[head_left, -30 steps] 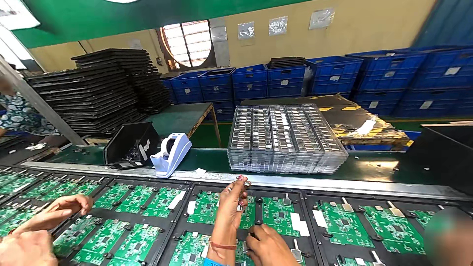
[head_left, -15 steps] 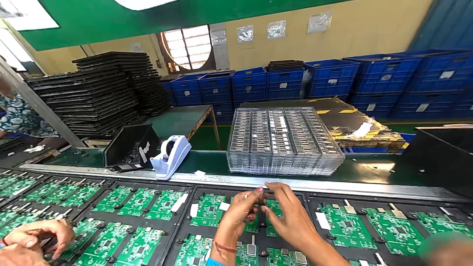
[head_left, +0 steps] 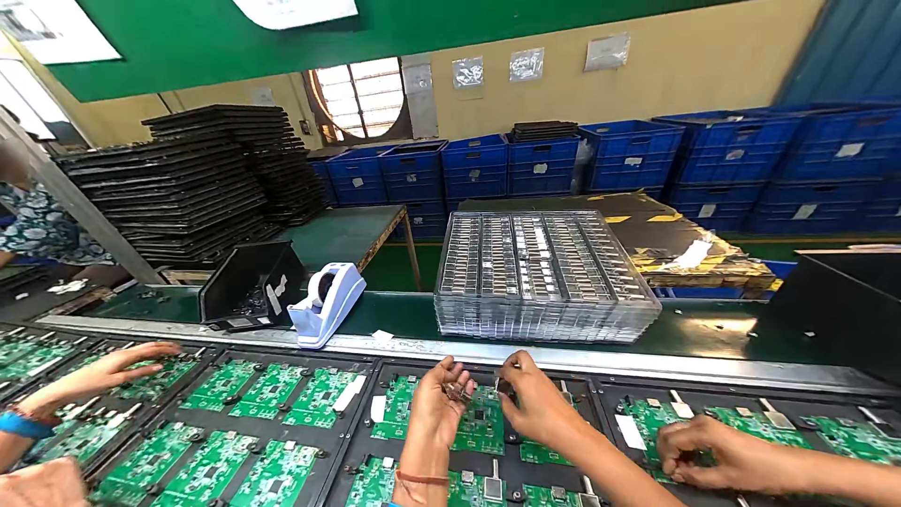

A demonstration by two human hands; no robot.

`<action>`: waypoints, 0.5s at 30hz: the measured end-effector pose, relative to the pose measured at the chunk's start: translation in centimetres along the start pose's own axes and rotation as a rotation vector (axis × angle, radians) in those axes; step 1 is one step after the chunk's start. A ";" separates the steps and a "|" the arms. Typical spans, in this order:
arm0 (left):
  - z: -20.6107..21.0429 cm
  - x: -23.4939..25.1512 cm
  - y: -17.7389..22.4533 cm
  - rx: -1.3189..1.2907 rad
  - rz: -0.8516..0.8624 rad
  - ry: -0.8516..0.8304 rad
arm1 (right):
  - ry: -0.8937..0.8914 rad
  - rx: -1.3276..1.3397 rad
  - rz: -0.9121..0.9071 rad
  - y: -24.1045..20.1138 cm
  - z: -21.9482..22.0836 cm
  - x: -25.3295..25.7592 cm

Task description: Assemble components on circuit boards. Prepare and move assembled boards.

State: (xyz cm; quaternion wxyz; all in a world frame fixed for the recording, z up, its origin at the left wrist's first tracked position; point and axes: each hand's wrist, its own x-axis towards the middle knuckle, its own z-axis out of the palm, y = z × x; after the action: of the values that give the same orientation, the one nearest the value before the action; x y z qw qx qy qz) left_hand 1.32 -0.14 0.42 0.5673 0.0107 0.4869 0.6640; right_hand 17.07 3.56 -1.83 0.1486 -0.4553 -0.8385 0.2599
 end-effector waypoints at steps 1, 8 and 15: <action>0.0 0.1 -0.1 -0.022 0.002 0.001 | -0.048 -0.047 -0.007 0.0 0.2 0.4; -0.2 0.5 -0.4 -0.032 0.035 -0.070 | -0.145 -0.298 -0.058 0.8 1.4 2.5; -0.1 0.3 -0.6 -0.054 0.011 -0.133 | -0.216 -0.350 -0.010 0.6 0.8 2.1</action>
State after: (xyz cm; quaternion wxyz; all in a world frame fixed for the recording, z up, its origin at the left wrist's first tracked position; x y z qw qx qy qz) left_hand 1.56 -0.03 -0.22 0.5949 0.0422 0.4299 0.6778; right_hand 16.01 5.39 -2.79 -0.0224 -0.4395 -0.8842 0.1568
